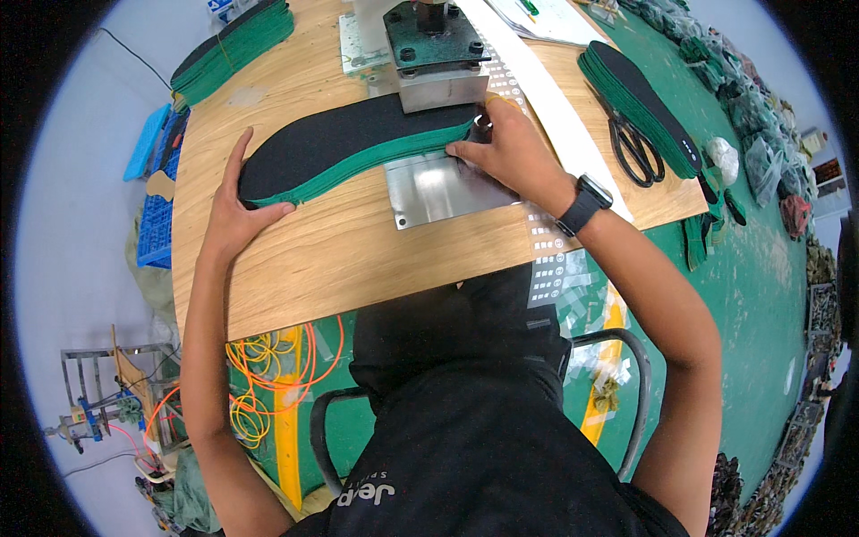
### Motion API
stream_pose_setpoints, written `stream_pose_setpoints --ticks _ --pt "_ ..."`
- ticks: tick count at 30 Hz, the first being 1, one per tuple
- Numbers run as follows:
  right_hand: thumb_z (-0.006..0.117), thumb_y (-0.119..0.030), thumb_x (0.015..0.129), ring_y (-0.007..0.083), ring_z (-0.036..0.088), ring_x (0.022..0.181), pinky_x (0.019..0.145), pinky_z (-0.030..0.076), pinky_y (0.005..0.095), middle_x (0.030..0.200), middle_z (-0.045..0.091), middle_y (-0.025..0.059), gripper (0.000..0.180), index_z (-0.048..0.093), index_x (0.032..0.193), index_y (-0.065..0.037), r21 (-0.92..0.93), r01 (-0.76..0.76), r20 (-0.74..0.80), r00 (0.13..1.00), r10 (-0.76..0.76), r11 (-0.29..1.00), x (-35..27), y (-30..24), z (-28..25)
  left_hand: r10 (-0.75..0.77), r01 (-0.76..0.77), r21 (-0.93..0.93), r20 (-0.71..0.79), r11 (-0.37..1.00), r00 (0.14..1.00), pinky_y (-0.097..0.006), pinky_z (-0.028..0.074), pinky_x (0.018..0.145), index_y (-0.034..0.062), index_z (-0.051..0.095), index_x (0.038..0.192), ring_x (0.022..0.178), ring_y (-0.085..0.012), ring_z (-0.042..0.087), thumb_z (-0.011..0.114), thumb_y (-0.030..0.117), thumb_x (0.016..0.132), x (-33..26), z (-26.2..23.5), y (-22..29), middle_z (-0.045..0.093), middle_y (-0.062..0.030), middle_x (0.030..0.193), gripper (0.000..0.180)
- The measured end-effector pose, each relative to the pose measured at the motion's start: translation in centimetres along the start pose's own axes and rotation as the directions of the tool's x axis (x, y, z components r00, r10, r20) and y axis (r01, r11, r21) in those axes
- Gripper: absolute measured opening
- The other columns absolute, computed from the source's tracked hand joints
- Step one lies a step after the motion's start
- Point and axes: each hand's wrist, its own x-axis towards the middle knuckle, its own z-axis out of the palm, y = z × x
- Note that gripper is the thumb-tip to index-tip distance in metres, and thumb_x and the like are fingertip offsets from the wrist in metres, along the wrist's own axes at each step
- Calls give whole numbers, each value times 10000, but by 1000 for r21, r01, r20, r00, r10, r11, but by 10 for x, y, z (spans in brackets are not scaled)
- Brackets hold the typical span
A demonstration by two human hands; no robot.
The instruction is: The person peels stickers from a transparent sheet and applies them to shoe insoles before stacking the finished insoles and securing them with a rubber band.
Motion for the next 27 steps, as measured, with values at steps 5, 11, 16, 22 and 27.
stream_pose_setpoints --ticks 5,11,16,22,27 --pt "684 -161 745 367 579 964 857 462 390 1030 622 211 493 530 1158 60 -115 166 -25 985 -170 979 -15 6 -26 -51 51 -30 10 998 999 -381 330 1059 191 280 1443 1198 -279 496 857 186 529 -1 -1 4 447 -130 1377 1081" --pt "673 -117 752 336 594 949 852 472 368 1033 620 207 473 523 1164 61 119 47 69 996 -56 992 -8 9 -10 -23 24 -85 15 996 1000 -374 338 1057 199 278 1444 1175 -275 515 852 154 526 -1 -1 5 448 -136 1371 1084" --pt "669 -117 760 304 600 962 831 481 350 1027 624 210 472 520 1171 59 160 -67 79 995 55 985 -13 4 -11 -31 32 -54 10 998 999 -367 346 1047 187 272 1447 1156 -272 525 852 135 507 -2 0 10 461 -132 1356 1106" --pt "611 -94 776 344 579 939 848 465 378 978 627 217 422 519 1151 76 -56 141 -9 990 -141 988 -24 4 -30 -37 56 -295 68 954 997 -343 380 991 153 271 1447 1187 -256 491 800 171 614 -18 -13 4 462 -147 1341 987" --pt "564 -23 761 372 552 911 843 444 410 938 616 214 292 558 1040 62 -486 181 106 983 -148 855 -35 2 -33 -23 -7 -96 -313 995 950 -313 416 928 90 334 1397 1200 -208 461 606 177 852 -47 -34 -7 472 -131 1302 616"
